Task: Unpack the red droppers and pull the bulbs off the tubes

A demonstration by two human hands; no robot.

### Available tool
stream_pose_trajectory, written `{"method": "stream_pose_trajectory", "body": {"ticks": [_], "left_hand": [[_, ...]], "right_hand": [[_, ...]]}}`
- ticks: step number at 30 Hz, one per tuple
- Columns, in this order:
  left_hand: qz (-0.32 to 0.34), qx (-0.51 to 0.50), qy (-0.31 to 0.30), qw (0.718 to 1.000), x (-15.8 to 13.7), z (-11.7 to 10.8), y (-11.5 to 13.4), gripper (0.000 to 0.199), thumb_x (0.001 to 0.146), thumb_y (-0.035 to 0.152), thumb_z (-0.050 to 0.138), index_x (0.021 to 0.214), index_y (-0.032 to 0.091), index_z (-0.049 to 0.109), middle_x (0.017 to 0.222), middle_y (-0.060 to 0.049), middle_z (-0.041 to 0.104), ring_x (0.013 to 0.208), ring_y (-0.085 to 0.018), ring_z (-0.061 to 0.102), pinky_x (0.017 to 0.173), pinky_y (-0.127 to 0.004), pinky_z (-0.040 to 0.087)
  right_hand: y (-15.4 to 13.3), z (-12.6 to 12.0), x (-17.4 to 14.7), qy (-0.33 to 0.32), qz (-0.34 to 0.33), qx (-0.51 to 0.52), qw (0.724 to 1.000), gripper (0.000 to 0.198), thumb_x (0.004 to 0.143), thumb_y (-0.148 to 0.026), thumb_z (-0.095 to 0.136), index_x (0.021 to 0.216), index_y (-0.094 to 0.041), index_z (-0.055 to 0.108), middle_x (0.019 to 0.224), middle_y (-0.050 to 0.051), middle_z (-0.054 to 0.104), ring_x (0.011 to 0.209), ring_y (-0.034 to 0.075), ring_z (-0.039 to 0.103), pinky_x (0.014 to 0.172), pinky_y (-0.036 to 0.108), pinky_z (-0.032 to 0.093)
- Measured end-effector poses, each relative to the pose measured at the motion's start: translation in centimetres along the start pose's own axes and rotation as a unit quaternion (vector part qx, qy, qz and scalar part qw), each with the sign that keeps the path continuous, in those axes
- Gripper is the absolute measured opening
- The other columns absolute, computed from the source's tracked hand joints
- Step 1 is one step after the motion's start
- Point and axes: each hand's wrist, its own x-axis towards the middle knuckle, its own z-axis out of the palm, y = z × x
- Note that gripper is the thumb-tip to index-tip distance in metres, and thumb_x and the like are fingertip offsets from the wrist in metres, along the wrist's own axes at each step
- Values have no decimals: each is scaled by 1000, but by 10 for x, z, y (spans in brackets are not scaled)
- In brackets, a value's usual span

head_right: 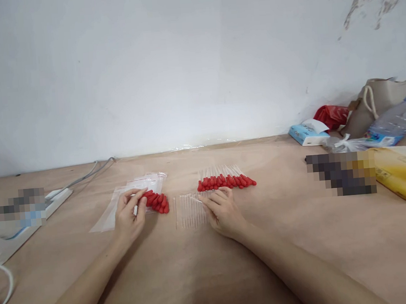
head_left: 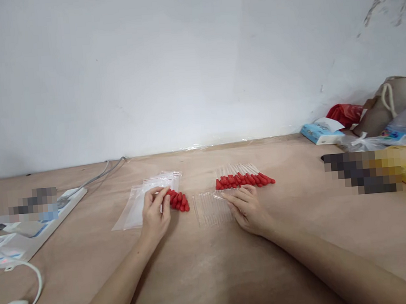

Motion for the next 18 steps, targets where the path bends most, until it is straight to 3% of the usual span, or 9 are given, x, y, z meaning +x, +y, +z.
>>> {"method": "stream_pose_trajectory", "body": {"ticks": [2,7,11,18], "left_hand": [[-12,35,15,999,4,1,-8,26,85,19,42,107,17,55,96,-8,48,85,-16,52,74,-31,45],[3,87,-41,995,4,6,-19,23,82,25,48,104,18,53,86,-5,57,78,-17,53,73,-32,43],[30,169,-64,983,3,8,-25,12,81,29,51,86,22,60,85,-3,63,82,-21,52,73,-35,36],[50,158,-15,986,0,7,-19,16,79,30,54,91,22,61,92,-6,60,86,-22,52,78,-36,36]], "right_hand": [[-6,6,6,-4,26,10,1000,26,82,-16,42,102,-18,58,73,2,61,72,13,50,86,35,28],[-23,23,24,1,73,6,997,13,78,-17,48,83,-18,60,65,0,62,64,11,51,86,35,24],[-38,38,37,-29,39,-74,996,14,79,-18,47,77,-21,61,68,0,64,68,13,51,87,39,19],[-52,59,40,-87,-4,-135,987,17,78,-20,46,83,-18,62,72,5,62,76,19,48,86,47,17]]}}
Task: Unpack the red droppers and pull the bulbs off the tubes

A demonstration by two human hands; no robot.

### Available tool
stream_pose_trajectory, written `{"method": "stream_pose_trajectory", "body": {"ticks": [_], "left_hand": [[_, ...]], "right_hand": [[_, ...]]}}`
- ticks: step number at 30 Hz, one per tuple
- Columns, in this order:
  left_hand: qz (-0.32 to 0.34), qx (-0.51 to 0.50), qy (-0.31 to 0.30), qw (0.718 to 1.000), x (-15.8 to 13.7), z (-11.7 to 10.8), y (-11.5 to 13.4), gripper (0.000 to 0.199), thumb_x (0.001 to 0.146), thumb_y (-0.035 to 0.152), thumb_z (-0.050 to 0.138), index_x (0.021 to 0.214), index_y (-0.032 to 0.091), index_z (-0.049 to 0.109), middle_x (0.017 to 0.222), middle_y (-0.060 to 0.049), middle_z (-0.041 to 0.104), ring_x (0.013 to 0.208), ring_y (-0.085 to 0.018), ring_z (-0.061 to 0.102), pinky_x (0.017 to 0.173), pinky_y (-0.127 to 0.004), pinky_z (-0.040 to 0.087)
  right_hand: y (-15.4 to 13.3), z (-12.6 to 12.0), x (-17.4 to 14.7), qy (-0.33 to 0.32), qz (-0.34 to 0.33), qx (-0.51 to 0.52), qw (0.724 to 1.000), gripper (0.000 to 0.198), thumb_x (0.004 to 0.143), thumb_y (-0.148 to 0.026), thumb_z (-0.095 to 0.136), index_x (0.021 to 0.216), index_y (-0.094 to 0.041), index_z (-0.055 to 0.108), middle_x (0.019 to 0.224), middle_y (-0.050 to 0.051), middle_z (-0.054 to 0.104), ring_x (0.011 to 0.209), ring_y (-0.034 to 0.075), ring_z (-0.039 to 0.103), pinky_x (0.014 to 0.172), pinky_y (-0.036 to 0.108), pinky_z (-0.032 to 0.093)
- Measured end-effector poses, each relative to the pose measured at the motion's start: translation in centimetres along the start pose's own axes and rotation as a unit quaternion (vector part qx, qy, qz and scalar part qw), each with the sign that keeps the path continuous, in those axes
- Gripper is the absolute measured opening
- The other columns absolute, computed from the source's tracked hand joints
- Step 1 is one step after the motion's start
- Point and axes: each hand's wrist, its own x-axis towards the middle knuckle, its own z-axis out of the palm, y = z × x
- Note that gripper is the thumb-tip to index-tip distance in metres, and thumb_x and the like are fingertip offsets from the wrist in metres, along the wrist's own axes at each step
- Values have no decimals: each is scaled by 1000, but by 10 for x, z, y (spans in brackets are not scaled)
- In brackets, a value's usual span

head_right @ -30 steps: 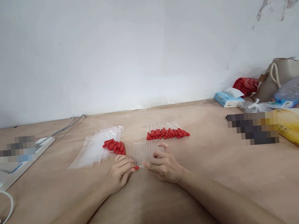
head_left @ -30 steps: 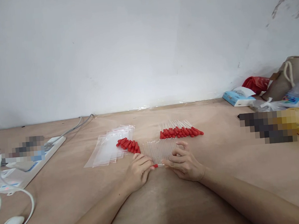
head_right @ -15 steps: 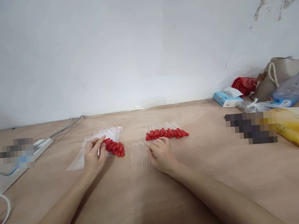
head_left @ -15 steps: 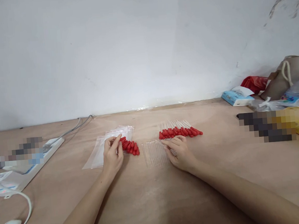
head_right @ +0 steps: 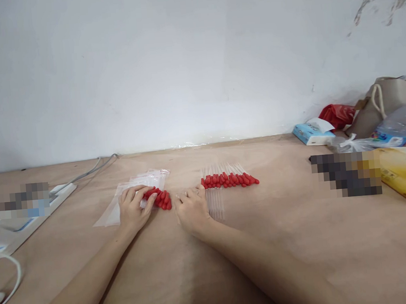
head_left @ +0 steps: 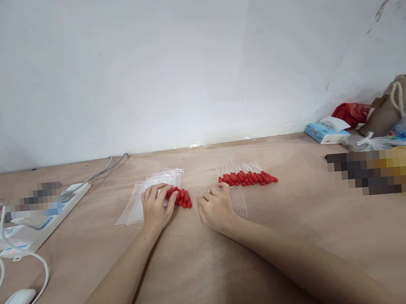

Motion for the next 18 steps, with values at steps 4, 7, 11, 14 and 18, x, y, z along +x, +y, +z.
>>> {"method": "stream_pose_trajectory", "body": {"ticks": [4,7,11,14,18], "left_hand": [[29,-23,8,999,-3,-6,12,15,78,27,55,91,23,62,94,-5,60,88,-21,52,82,-37,35],[40,-29,1,999,-5,-8,18,13,78,25,54,89,24,62,95,-4,61,90,-20,52,82,-36,35],[30,-23,6,999,-5,-7,17,12,79,24,54,87,24,63,94,-4,61,89,-20,52,80,-37,34],[29,-24,8,999,-5,-7,16,12,78,25,54,87,24,63,94,-4,61,88,-20,52,80,-37,34],[20,-31,2,999,-1,-8,20,13,79,26,54,88,23,62,94,-5,60,89,-20,52,80,-37,34]], "right_hand": [[-5,-1,-3,-22,2,19,1000,23,81,-29,44,92,-18,61,81,7,62,83,20,47,86,47,19],[-10,-1,-5,-43,10,31,999,33,80,-40,46,97,-15,60,85,9,62,87,22,47,87,48,19],[-15,1,-4,-66,14,33,997,49,76,-55,46,98,-13,59,90,11,61,90,24,46,89,49,18],[-14,-2,-3,-67,17,48,996,55,74,-61,44,97,-14,59,90,11,61,89,24,47,87,48,19],[-1,-18,-10,-40,24,82,996,41,76,-54,48,91,-18,61,83,7,63,84,20,48,83,42,22]]}}
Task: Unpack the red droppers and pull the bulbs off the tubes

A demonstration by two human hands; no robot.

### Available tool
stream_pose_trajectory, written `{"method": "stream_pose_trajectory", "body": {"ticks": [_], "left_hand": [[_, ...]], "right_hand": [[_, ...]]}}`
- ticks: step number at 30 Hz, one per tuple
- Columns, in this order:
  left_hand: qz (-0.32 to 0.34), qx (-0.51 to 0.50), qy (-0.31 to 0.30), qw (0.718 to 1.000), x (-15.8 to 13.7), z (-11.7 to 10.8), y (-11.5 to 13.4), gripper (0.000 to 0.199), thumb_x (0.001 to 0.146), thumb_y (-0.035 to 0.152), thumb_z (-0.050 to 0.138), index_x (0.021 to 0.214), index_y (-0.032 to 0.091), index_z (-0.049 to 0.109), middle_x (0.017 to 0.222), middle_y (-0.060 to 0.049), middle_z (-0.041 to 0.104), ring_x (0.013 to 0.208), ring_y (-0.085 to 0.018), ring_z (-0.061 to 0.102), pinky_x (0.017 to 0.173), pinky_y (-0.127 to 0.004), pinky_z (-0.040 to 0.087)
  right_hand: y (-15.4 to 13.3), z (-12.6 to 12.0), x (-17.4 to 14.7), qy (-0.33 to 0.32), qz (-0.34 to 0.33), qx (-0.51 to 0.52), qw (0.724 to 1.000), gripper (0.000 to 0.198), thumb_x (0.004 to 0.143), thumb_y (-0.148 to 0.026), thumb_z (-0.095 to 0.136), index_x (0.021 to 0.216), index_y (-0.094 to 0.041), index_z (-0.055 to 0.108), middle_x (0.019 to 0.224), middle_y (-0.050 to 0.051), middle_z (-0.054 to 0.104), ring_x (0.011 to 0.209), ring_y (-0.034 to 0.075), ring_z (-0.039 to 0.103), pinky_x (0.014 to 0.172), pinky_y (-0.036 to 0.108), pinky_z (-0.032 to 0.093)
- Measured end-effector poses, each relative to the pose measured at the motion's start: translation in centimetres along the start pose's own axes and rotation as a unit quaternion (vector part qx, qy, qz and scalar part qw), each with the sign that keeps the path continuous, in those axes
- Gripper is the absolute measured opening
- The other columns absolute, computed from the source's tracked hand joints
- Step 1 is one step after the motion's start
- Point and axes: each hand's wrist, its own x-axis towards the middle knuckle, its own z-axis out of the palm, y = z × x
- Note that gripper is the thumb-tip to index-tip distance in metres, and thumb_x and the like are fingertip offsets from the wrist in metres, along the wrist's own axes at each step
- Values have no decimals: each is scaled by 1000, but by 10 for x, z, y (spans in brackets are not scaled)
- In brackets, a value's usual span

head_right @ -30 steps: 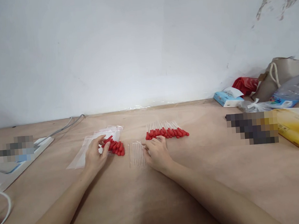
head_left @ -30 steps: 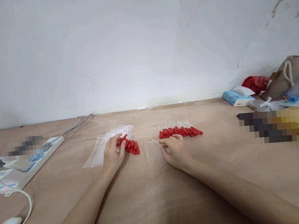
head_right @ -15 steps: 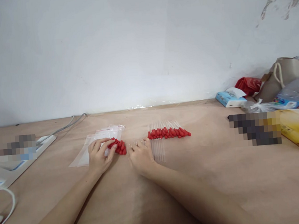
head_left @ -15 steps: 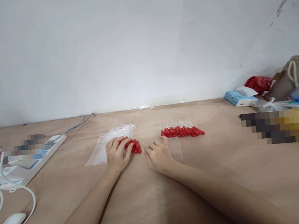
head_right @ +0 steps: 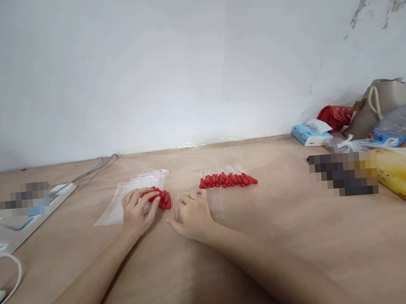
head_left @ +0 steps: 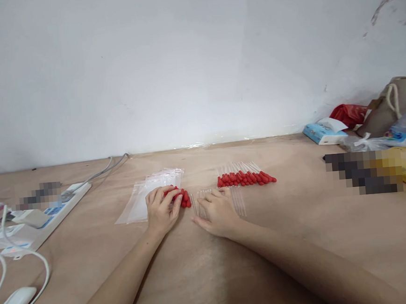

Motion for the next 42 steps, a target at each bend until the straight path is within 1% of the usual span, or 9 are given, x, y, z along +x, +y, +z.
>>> {"method": "stream_pose_trajectory", "body": {"ticks": [5,9,15,22,28,32,35,38,42], "left_hand": [[7,-27,-114,993,23,9,22,12,81,29,51,77,22,60,88,-3,60,86,-19,51,77,-35,32],[39,-61,-223,972,50,36,46,20,78,40,54,76,21,58,83,-1,61,86,-19,51,76,-35,30],[6,-85,-303,949,73,75,65,35,70,54,57,69,19,56,79,-2,61,83,-21,53,74,-35,29],[-53,-87,-271,957,73,75,67,23,76,41,53,72,19,55,79,-1,62,82,-20,55,78,-36,30],[-134,-98,-218,962,54,47,53,17,82,35,45,82,20,55,82,0,63,78,-17,56,78,-35,31],[-75,-120,-210,967,27,14,43,16,83,33,46,85,21,56,79,0,62,79,-17,54,78,-35,30],[1,-125,-221,967,10,-2,39,15,84,31,47,84,20,57,79,0,62,80,-17,52,79,-36,28],[40,-136,-216,966,-2,-7,39,13,84,29,47,84,20,57,80,0,63,81,-17,51,79,-36,27],[48,-148,-200,967,-9,-6,44,12,85,27,47,88,21,57,84,0,64,82,-16,51,79,-36,27]], "right_hand": [[37,-26,-29,66,18,-1,998,16,77,-35,54,78,-21,64,68,1,62,73,15,49,81,37,22],[64,-36,-50,92,45,-16,995,15,79,-28,52,71,-21,63,59,-1,59,65,13,48,77,34,22],[77,-38,-57,113,73,-35,990,15,78,-25,52,68,-22,63,57,-1,58,63,14,48,71,32,22],[77,-36,-59,98,67,-24,993,16,78,-24,51,68,-21,63,57,-1,58,63,12,47,75,33,23],[82,-35,-60,122,57,-16,991,14,79,-23,50,78,-21,64,69,1,59,70,14,51,77,33,28],[81,-40,-50,131,5,-29,991,29,81,-28,49,107,-20,57,104,9,57,96,19,50,82,34,33],[72,-41,-37,100,-53,-63,992,43,82,-36,48,122,-19,46,123,11,49,113,24,41,93,42,25],[64,-35,-28,86,-96,-57,990,37,83,-37,48,117,-22,50,112,6,58,111,22,42,99,46,15],[60,-23,-31,86,-116,-29,989,19,85,-30,47,95,-25,62,70,-1,63,81,14,51,97,43,16]]}}
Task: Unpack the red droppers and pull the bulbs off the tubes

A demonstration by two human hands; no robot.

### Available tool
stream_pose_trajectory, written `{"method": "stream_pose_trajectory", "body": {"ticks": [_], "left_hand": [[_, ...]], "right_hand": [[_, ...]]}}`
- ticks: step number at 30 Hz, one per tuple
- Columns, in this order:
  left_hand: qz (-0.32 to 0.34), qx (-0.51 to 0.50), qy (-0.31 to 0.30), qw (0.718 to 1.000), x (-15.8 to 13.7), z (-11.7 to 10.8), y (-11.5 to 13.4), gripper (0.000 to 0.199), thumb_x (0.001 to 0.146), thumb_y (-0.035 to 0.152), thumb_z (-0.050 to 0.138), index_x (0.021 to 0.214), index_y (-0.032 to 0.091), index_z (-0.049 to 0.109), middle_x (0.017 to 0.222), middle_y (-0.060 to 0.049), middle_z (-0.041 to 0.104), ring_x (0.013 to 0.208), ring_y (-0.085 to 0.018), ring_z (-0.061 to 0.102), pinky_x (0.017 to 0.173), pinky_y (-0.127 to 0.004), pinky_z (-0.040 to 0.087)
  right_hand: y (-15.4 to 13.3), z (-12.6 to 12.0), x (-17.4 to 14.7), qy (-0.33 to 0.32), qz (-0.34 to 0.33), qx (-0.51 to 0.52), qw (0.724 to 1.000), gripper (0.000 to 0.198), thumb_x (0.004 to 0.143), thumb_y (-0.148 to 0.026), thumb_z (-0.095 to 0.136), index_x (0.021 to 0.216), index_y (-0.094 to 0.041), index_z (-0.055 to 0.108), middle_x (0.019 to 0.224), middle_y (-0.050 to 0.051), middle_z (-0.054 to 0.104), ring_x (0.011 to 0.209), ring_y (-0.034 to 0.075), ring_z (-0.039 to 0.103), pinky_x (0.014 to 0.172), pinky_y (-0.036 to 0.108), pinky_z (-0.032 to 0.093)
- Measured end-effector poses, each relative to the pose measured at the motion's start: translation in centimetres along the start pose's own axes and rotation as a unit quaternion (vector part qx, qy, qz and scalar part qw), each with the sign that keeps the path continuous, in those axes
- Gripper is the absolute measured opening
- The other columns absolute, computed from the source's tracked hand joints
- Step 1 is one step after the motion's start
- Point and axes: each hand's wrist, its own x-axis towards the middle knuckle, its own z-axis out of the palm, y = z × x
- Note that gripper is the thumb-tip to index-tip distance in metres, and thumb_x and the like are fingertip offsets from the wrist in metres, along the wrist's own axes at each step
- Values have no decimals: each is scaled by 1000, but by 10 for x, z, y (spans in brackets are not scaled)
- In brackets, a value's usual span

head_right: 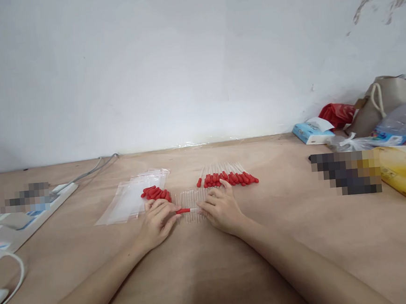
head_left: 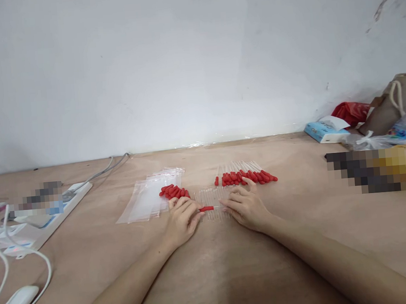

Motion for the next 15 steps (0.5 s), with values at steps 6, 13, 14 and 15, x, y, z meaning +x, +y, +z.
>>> {"method": "stream_pose_trajectory", "body": {"ticks": [6,13,14,15], "left_hand": [[28,25,1,999,5,4,3,21,82,34,52,99,24,58,99,-3,63,93,-20,50,84,-40,26],[84,27,5,996,8,6,5,14,83,29,51,78,23,62,81,1,66,85,-18,51,87,-42,24],[90,26,4,996,8,6,4,14,83,28,51,77,22,62,80,2,66,85,-18,51,87,-43,24],[96,24,3,995,7,5,3,13,83,27,51,77,22,61,79,2,66,84,-18,51,87,-43,24]], "right_hand": [[-5,2,-7,-14,7,34,999,18,85,-26,45,87,-23,63,65,-2,56,71,12,46,94,40,21],[-11,1,-8,-12,-11,50,999,18,84,-25,46,74,-21,61,61,-2,53,69,11,43,92,39,21],[-11,1,-8,-10,-16,48,999,19,84,-25,46,72,-20,60,60,-2,53,68,11,43,91,39,21],[-11,-1,-9,-9,-22,45,999,20,84,-24,46,70,-20,59,59,-3,52,67,11,43,91,39,21]]}}
